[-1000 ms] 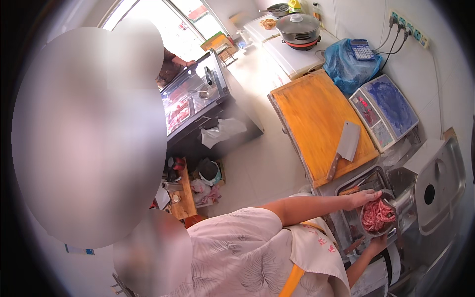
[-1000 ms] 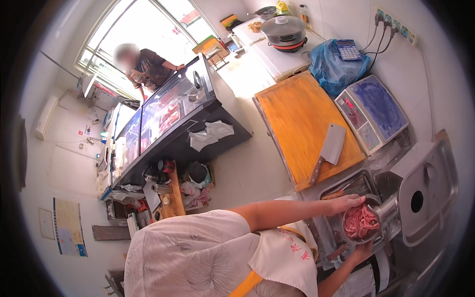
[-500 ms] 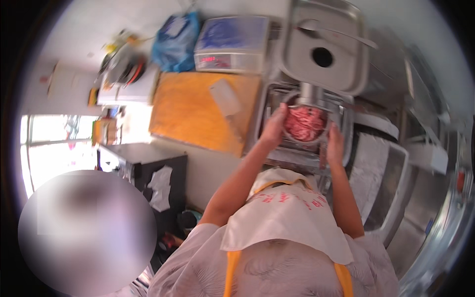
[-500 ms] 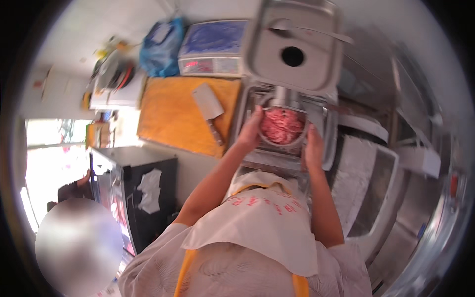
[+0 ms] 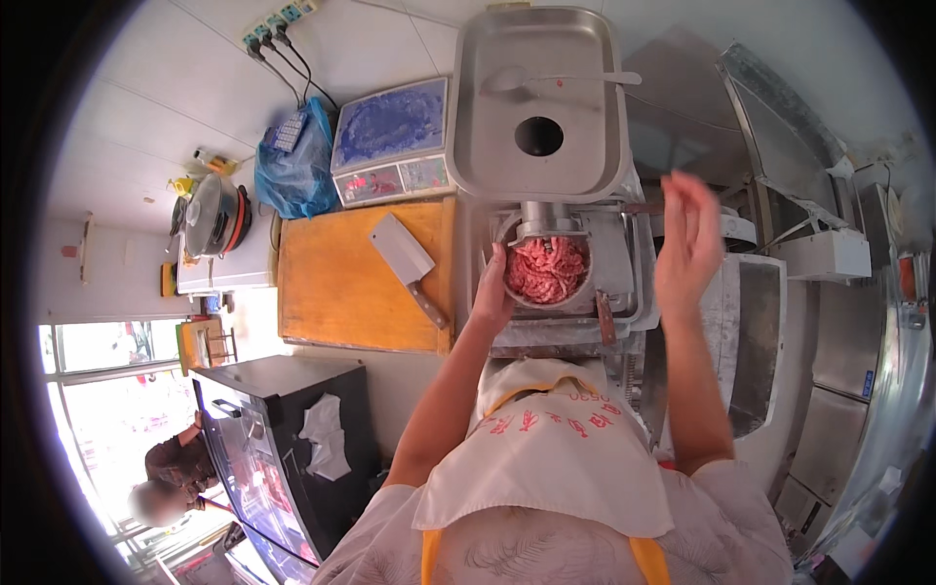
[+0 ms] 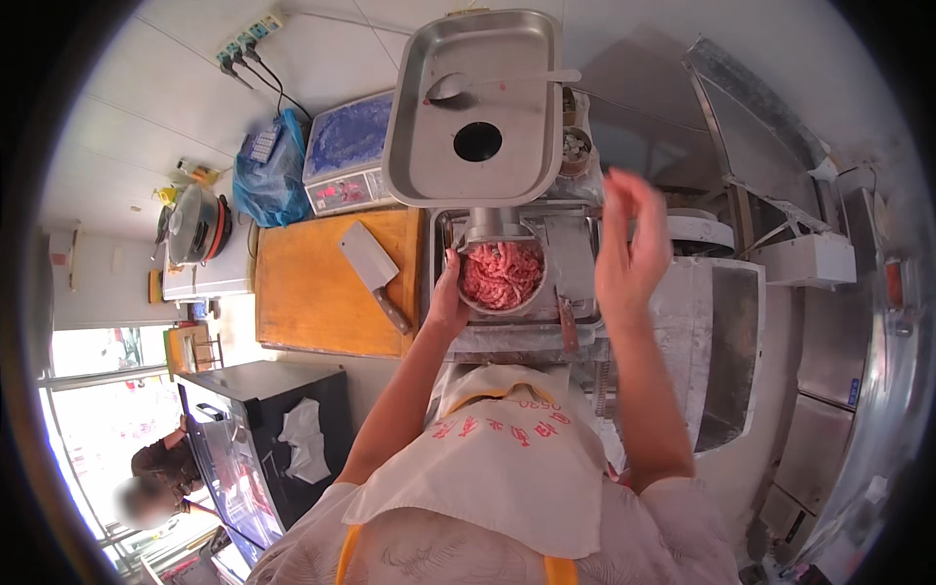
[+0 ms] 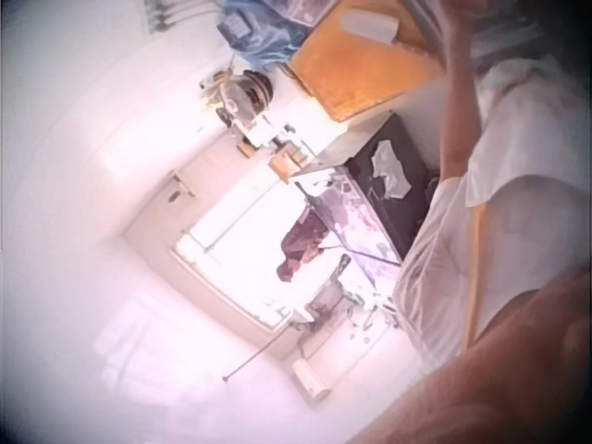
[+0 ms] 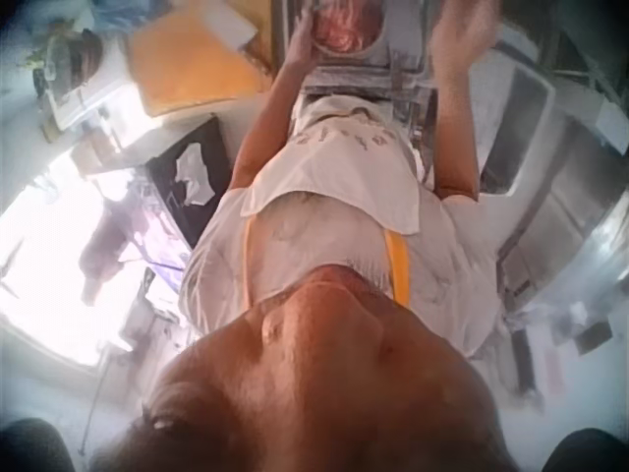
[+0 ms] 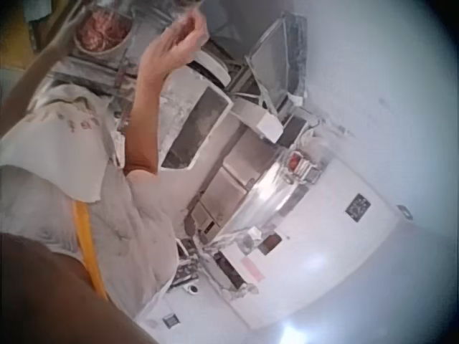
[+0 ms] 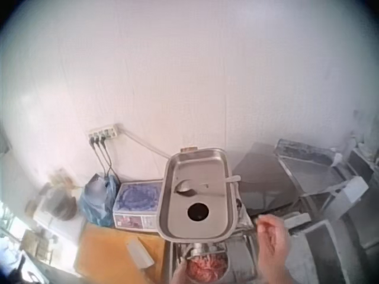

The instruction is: The person operates a meat grinder to process chunks of raw meat into ground meat. They use a spoon to push the meat into the grinder and collect the output in a metal bowl. Finally, the ground meat is transferred into a plastic bag and placed on a digital scale.

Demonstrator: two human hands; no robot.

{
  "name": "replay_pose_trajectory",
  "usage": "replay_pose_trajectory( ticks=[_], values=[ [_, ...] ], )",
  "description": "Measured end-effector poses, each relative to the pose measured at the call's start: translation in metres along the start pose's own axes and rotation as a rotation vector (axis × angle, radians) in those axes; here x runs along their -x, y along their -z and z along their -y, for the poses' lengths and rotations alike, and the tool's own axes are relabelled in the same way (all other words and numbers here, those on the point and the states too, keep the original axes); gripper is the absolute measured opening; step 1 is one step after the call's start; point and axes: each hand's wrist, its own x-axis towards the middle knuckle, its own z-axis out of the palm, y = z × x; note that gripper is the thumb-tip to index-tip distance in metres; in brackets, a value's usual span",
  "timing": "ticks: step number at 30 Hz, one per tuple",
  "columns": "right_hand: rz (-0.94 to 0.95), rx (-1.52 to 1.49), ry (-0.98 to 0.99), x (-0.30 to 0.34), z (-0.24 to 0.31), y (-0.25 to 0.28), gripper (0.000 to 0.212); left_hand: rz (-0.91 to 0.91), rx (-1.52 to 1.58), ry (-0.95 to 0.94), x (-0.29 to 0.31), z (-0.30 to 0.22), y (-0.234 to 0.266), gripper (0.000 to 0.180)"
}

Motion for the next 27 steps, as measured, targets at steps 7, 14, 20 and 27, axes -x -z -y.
replay_pose_trajectory(
  ticks=[7, 14, 20, 27],
  values=[
    [0.552, 0.665, 0.777, -0.160, 0.018, -0.089, 0.013, 0.051, 0.052, 0.012, -0.017, 0.012, 0.017, 0.069],
    [0.678, 0.769, 0.542, -0.168, 0.005, -0.082, 0.013, 0.081, 0.037, 0.036, -0.011, 0.008, 0.007, 0.071],
    [0.324, 0.239, -0.013, -0.107, 0.024, -0.004, 0.022, 0.007, 0.037, 0.049, -0.009, 0.007, 0.010, 0.068],
    [0.086, -0.023, -0.609, 0.036, -0.180, 0.002, 0.030, 0.046, -0.057, 0.042, -0.010, 0.005, 0.007, 0.074]
  ],
)
